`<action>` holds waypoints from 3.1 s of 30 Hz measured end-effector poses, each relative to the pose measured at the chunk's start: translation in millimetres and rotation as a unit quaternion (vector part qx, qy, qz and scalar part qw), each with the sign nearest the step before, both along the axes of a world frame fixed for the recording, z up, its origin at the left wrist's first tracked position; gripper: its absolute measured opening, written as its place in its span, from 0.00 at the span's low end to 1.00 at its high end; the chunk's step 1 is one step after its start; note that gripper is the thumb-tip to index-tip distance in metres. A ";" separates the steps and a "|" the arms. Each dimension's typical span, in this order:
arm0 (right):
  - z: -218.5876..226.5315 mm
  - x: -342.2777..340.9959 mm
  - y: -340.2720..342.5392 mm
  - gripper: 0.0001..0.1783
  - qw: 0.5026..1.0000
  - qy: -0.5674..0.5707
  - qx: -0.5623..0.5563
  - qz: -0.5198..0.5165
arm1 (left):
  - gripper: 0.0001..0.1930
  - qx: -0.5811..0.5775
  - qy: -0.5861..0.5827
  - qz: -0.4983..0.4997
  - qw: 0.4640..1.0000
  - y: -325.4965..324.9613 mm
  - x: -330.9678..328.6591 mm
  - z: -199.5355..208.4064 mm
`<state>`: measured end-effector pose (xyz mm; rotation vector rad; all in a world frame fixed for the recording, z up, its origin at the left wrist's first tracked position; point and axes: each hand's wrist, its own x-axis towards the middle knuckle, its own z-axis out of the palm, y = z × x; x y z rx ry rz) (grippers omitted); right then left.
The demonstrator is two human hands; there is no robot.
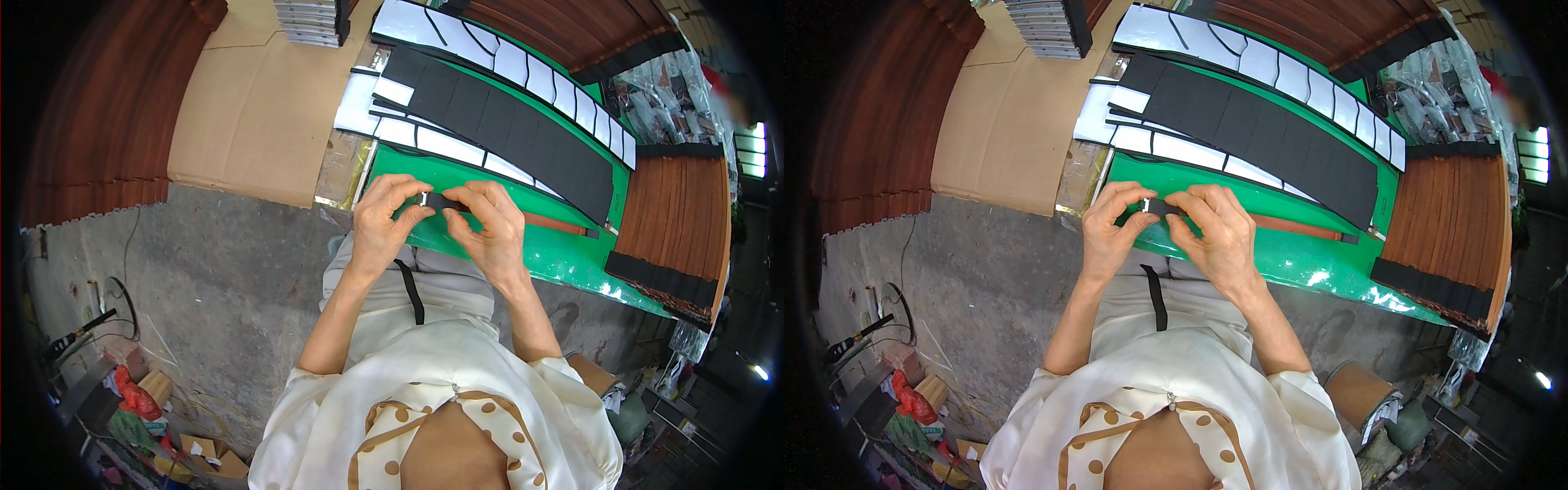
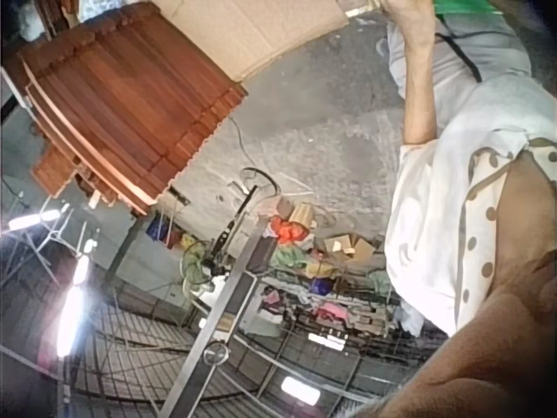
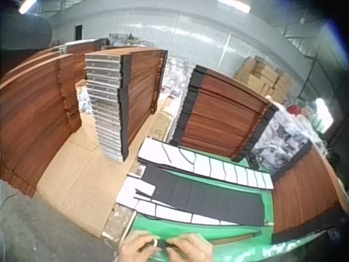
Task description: Applying protective foam strips and stacking finished wooden furniture panels in an assembly factory.
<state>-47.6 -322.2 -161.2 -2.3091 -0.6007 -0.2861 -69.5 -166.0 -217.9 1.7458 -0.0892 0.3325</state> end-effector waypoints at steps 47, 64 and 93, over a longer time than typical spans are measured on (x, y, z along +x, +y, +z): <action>-34.4 -28.3 -103.6 0.12 0.989 -0.079 -0.089 -0.085 | 0.10 0.208 0.036 -0.067 0.975 -17.3 -19.3 28.6; -29.6 140.2 -275.9 0.11 0.968 -0.040 -0.108 -0.221 | 0.18 0.547 -0.090 -0.203 0.807 -97.8 235.2 46.2; -25.8 205.5 -223.4 0.13 0.940 -0.309 -0.131 0.058 | 0.10 0.489 -0.092 -0.138 0.856 -110.2 313.2 66.2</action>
